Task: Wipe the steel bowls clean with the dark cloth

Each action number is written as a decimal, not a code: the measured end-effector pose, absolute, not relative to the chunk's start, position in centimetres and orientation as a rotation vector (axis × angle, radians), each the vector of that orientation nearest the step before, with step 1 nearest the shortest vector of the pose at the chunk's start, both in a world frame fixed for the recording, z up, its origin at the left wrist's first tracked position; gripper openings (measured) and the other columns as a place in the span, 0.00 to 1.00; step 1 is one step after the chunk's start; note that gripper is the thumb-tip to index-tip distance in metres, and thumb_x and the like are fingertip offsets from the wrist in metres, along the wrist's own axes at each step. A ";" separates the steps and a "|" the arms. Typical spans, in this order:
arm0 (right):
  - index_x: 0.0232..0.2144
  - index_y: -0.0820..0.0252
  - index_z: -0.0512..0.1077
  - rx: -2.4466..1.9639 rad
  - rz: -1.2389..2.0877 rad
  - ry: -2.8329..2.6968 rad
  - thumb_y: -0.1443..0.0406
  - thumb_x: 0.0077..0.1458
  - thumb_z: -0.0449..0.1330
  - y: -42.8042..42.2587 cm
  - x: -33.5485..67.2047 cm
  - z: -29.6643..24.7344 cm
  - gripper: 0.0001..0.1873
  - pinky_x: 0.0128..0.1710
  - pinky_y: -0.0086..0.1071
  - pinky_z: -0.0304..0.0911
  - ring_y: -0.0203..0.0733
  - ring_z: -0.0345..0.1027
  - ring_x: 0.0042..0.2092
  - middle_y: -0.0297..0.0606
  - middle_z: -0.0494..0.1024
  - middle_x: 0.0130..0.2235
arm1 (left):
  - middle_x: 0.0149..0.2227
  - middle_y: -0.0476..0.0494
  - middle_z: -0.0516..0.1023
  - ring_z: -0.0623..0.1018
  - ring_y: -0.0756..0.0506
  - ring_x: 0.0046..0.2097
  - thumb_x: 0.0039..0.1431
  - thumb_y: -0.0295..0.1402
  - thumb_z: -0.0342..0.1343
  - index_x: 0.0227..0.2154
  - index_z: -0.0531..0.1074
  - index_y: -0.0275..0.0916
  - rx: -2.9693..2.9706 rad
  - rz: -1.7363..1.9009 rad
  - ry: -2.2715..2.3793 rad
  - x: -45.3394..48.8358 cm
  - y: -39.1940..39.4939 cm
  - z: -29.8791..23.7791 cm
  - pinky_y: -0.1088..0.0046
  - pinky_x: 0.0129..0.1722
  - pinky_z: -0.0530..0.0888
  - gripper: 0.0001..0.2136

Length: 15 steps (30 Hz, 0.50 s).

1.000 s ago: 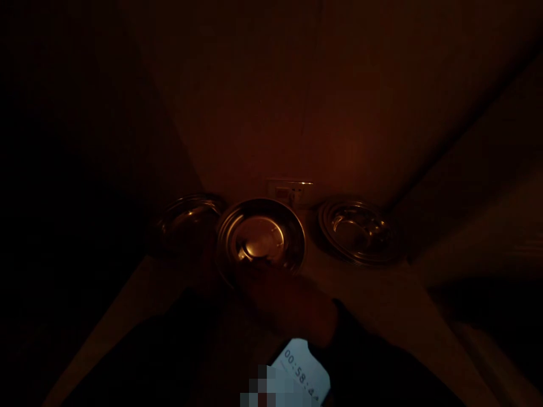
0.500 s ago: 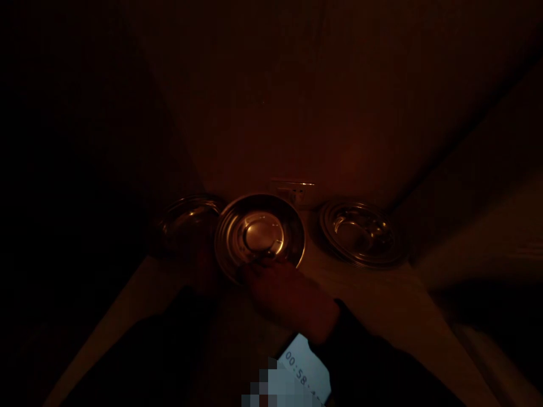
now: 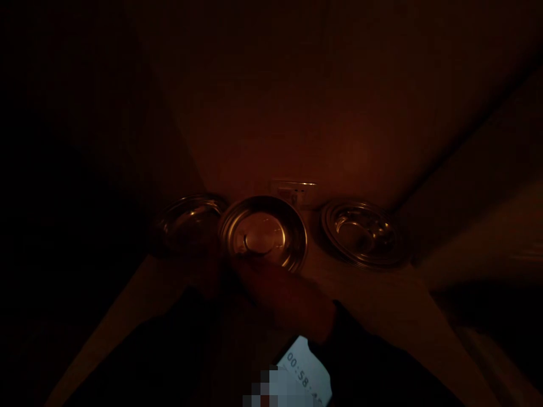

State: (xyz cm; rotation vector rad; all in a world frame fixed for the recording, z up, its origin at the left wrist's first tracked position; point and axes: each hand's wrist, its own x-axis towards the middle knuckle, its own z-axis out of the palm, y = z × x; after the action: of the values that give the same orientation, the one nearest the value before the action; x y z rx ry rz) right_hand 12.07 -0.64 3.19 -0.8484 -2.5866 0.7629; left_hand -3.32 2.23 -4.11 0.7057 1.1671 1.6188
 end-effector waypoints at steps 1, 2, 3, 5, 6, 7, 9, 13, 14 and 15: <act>0.61 0.59 0.55 -0.864 0.807 -2.549 0.64 0.63 0.54 -0.8 12.0 3.3 0.26 0.53 0.38 0.64 0.45 0.67 0.55 0.47 0.71 0.56 | 0.46 0.42 0.80 0.68 0.41 0.61 0.58 0.49 0.53 0.42 0.75 0.41 0.693 1.628 1.195 -3.3 2.2 -4.0 0.66 0.61 0.64 0.19; 0.61 0.59 0.55 -0.878 0.845 -2.534 0.63 0.62 0.55 -0.9 12.1 3.5 0.27 0.51 0.38 0.65 0.45 0.68 0.54 0.47 0.71 0.56 | 0.46 0.42 0.80 0.68 0.41 0.62 0.58 0.48 0.53 0.42 0.75 0.41 0.682 1.640 1.224 -3.3 2.1 -3.8 0.66 0.61 0.64 0.18; 0.61 0.60 0.56 -0.887 0.878 -2.546 0.62 0.62 0.55 -0.9 12.3 3.8 0.27 0.50 0.38 0.65 0.45 0.69 0.52 0.47 0.71 0.55 | 0.46 0.43 0.80 0.68 0.41 0.61 0.58 0.48 0.53 0.42 0.75 0.41 0.676 1.649 1.245 -3.2 2.1 -3.6 0.66 0.61 0.63 0.17; 0.56 0.60 0.62 -0.904 0.923 -2.630 0.62 0.63 0.54 -0.8 12.9 4.5 0.21 0.47 0.37 0.66 0.44 0.71 0.48 0.46 0.74 0.52 | 0.45 0.44 0.80 0.70 0.40 0.60 0.58 0.46 0.54 0.42 0.75 0.41 0.681 1.654 1.246 -3.1 2.1 -2.9 0.64 0.61 0.64 0.17; 0.54 0.60 0.65 -0.920 0.926 -2.684 0.63 0.63 0.53 -0.6 13.3 4.9 0.17 0.46 0.37 0.66 0.44 0.72 0.47 0.45 0.75 0.50 | 0.45 0.44 0.81 0.71 0.39 0.59 0.58 0.46 0.54 0.42 0.75 0.41 0.687 1.654 1.243 -3.1 2.1 -2.5 0.63 0.60 0.65 0.16; 0.51 0.59 0.68 -0.946 0.917 -2.731 0.64 0.64 0.52 -0.4 13.7 5.2 0.15 0.46 0.36 0.66 0.44 0.72 0.45 0.44 0.76 0.48 | 0.44 0.44 0.81 0.72 0.39 0.58 0.58 0.46 0.54 0.42 0.74 0.41 0.699 1.653 1.237 -3.0 2.1 -2.1 0.63 0.59 0.66 0.17; 0.48 0.59 0.71 -0.981 0.880 -2.786 0.66 0.64 0.50 0.0 14.3 5.5 0.13 0.45 0.36 0.66 0.44 0.73 0.44 0.43 0.78 0.46 | 0.42 0.44 0.81 0.74 0.38 0.55 0.57 0.45 0.54 0.42 0.75 0.40 0.735 1.651 1.224 -3.0 2.1 -1.5 0.62 0.58 0.68 0.16; 0.48 0.60 0.71 -0.886 0.887 -2.736 0.68 0.64 0.50 0.1 13.5 4.8 0.13 0.47 0.35 0.65 0.42 0.72 0.46 0.42 0.77 0.48 | 0.41 0.45 0.81 0.74 0.39 0.54 0.59 0.43 0.53 0.41 0.76 0.41 0.728 1.628 1.260 -2.8 1.9 -1.1 0.63 0.58 0.67 0.14; 0.49 0.60 0.70 -0.854 0.899 -2.689 0.68 0.64 0.50 0.0 12.9 4.5 0.14 0.49 0.35 0.65 0.42 0.71 0.48 0.43 0.76 0.49 | 0.41 0.45 0.81 0.74 0.39 0.55 0.60 0.44 0.52 0.41 0.76 0.41 0.693 1.610 1.268 -2.8 1.8 -1.2 0.64 0.58 0.67 0.15; 0.50 0.60 0.69 -0.835 0.897 -2.629 0.68 0.64 0.50 -0.1 12.4 4.3 0.14 0.50 0.35 0.64 0.41 0.70 0.48 0.43 0.76 0.50 | 0.42 0.45 0.81 0.73 0.39 0.56 0.61 0.45 0.50 0.41 0.76 0.41 0.656 1.597 1.273 -2.8 1.8 -1.3 0.64 0.58 0.67 0.16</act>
State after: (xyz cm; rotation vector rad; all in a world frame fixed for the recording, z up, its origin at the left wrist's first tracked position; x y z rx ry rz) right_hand 12.36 -0.07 4.26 -0.8354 -2.6286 0.8968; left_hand -2.77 1.78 -1.30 0.6560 1.2729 1.5969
